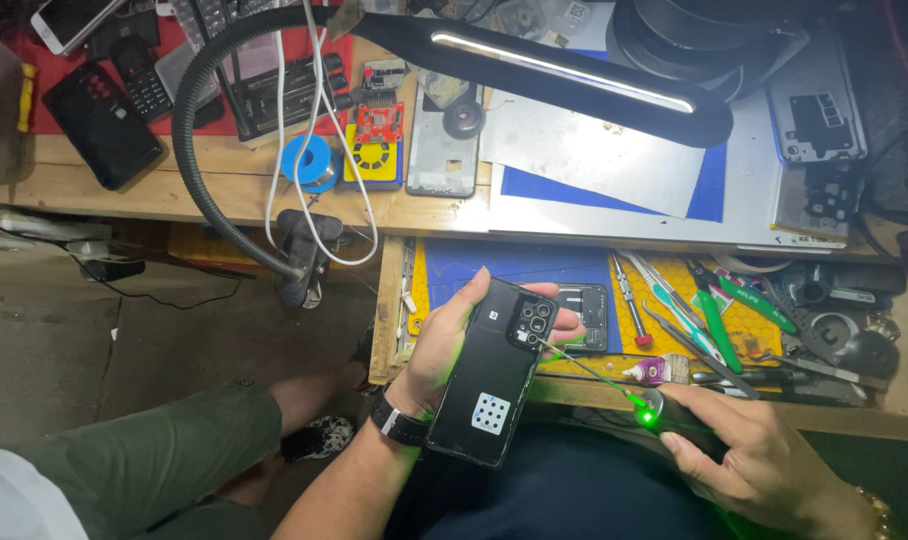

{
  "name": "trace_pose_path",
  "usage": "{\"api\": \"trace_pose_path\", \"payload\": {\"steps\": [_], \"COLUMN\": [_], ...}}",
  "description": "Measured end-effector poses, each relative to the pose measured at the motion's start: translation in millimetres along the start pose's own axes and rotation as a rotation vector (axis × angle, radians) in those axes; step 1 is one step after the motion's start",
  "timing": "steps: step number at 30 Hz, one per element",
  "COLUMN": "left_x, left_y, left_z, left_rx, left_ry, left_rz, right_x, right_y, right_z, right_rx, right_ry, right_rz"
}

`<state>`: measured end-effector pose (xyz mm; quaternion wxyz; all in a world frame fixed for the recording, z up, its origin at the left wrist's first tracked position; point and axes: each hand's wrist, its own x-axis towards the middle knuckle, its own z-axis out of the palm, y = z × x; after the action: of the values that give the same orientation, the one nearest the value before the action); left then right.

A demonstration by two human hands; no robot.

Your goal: The person removes the back cover of a smartphone to expose the internal components. They then use a green laser tool to heat the edges of the phone's back cover, likely to soften adhesive for removal or repair.

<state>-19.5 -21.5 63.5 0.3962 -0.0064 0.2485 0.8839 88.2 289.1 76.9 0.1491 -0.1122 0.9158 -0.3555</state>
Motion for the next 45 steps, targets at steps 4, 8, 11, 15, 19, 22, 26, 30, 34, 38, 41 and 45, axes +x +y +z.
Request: {"api": "trace_pose_path", "payload": {"steps": [4,8,11,15,19,22,26,30,34,38,41,45], "left_x": [-2,-2,-1,-1,-1,-1,-1,0,2,3,4,7], "left_y": [3,4,4,4,6,7,6,5,8,8,6,5], "left_z": [3,3,3,4,6,8,11,11,8,6,5,6], "left_rx": [0.057,0.084,0.089,0.145,0.171,0.172,0.173,0.146,0.160,0.155,0.112,-0.020], "left_ry": [0.001,0.000,-0.020,-0.023,-0.007,0.003,0.024,0.007,-0.007,-0.020,-0.017,-0.016], "left_rz": [0.004,0.003,0.008,0.028,0.023,0.022,0.023,0.036,0.029,0.037,0.023,0.012], "right_x": [-1,-3,-7,-11,-11,-10,-6,-5,-3,-4,-8,-7], "right_y": [1,9,16,24,23,16,7,3,6,8,8,6], "right_z": [-4,-4,-4,-3,-3,-5,-9,-10,-8,-5,-2,1], "right_rx": [-0.021,-0.039,-0.064,-0.110,-0.128,-0.124,-0.143,-0.155,-0.140,-0.132,-0.080,-0.072], "right_ry": [-0.011,-0.032,-0.039,-0.056,-0.035,-0.040,-0.006,-0.014,-0.101,-0.046,-0.048,0.048], "right_rz": [0.016,0.052,0.060,0.078,0.024,0.047,0.026,0.071,0.147,0.100,0.033,-0.144]}}
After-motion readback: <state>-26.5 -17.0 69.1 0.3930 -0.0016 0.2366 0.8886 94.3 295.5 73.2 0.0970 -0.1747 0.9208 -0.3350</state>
